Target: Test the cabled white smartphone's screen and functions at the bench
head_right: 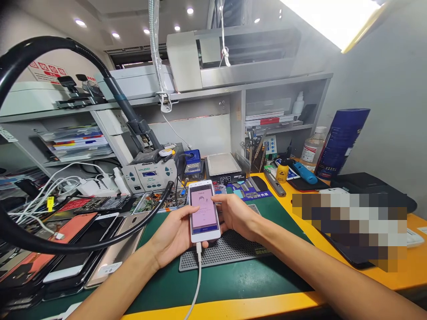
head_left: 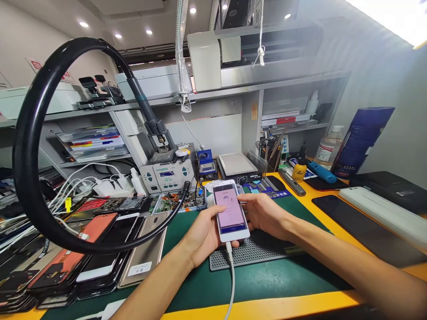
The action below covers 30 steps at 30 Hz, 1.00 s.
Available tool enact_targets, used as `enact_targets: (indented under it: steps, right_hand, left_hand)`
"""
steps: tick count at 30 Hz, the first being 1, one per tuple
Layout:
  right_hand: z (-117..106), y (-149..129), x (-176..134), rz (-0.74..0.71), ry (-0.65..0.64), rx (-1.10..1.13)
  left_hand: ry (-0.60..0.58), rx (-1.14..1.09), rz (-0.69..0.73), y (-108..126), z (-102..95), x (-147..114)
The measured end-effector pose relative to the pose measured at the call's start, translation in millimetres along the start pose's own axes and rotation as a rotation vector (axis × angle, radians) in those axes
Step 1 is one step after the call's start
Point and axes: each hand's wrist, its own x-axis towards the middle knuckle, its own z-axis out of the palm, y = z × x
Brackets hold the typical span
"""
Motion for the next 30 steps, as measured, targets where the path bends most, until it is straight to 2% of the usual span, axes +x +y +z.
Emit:
enact_targets:
  steps: [16,21,27,30]
  right_hand:
    - [0.2,-1.9,-0.2,-0.013,0.019,-0.002]
    - [-3.7,-13.2,-1.2,0.012,-0.02,-0.03]
    - [-2.2,-12.8,4.6,-0.049,0.117,-0.22]
    - [-2.7,-18.4,11.3,-0.173,0.298,-0.443]
  left_hand:
    - [0.075,0.11,0.087,-3.3,4.0,-3.4]
    - [-0.028,0.012,0.02,-1.0,2.5,-5.1]
    - [-0.12,-0.042,-0.008,2.4,-0.2,-5.1]
    - [-0.133,-0.043,-0.015,2.1,0.1,-5.6]
